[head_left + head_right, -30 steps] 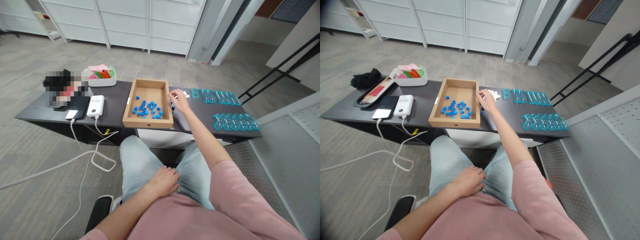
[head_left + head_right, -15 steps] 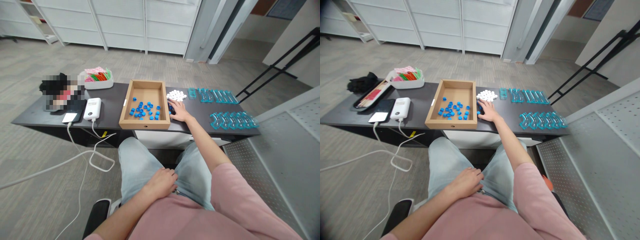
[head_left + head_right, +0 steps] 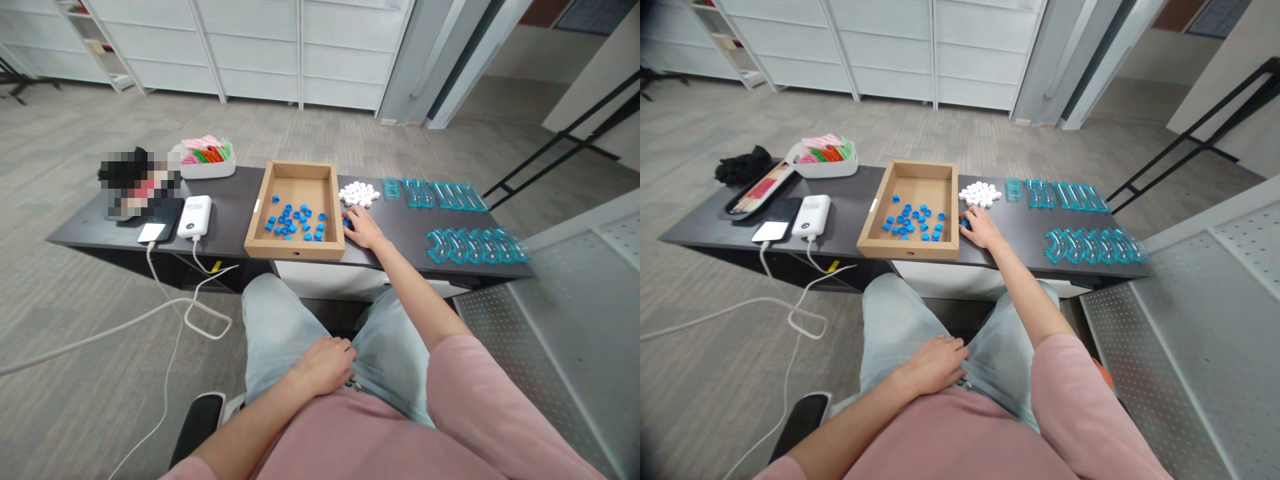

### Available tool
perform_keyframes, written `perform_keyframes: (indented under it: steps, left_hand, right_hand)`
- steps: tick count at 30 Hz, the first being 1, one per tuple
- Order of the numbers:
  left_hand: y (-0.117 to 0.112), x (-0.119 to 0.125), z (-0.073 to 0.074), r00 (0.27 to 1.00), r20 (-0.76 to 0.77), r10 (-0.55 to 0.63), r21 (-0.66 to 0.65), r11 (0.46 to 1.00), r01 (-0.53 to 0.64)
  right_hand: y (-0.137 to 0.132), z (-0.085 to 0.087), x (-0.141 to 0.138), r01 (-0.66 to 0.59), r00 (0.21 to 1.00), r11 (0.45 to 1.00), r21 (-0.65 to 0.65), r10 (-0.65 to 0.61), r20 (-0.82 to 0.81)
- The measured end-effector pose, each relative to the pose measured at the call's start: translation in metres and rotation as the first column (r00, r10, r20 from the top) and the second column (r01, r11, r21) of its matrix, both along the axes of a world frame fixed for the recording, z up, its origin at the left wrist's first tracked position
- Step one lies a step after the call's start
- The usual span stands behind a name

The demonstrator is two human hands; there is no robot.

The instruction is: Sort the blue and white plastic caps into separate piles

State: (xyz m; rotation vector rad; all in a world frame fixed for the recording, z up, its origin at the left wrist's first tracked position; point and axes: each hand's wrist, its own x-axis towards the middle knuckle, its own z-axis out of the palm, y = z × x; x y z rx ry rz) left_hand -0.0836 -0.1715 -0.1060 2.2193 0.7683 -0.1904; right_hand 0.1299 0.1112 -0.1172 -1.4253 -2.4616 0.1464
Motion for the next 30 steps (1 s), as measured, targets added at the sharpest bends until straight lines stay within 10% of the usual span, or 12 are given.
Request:
perform_keyframes:
  steps: [8, 14, 18, 23, 30]
  left_hand:
    - [0.003, -0.001, -0.022, 0.999, 0.039, -0.005, -0.006, 1.000, 0.005]
    - [0.010, -0.002, -0.031, 0.999, 0.051, -0.010, 0.077, 0.997, 0.006]
    - [0.016, -0.005, -0.032, 1.000, 0.028, 0.007, 0.121, 0.993, -0.010]
    - [0.020, -0.008, -0.029, 1.000, -0.031, 0.002, 0.173, 0.985, 0.003]
    - [0.018, -0.014, -0.017, 0.997, -0.071, 0.024, 0.238, 0.971, -0.007]
  right_hand:
    - [-0.016, 0.008, -0.006, 0.195, 0.978, 0.981, 0.005, -0.195, 0.073]
    - [-0.005, 0.019, -0.008, 0.310, 0.878, 0.950, 0.048, -0.266, -0.398]
    - [0.007, 0.048, -0.043, 0.164, 0.853, 0.978, 0.132, -0.073, -0.516]
    - [0.006, 0.075, -0.100, -0.087, 0.958, 0.994, 0.062, 0.100, -0.268]
    - [0.006, 0.063, -0.068, 0.085, 0.918, 0.994, 0.071, -0.050, -0.394]
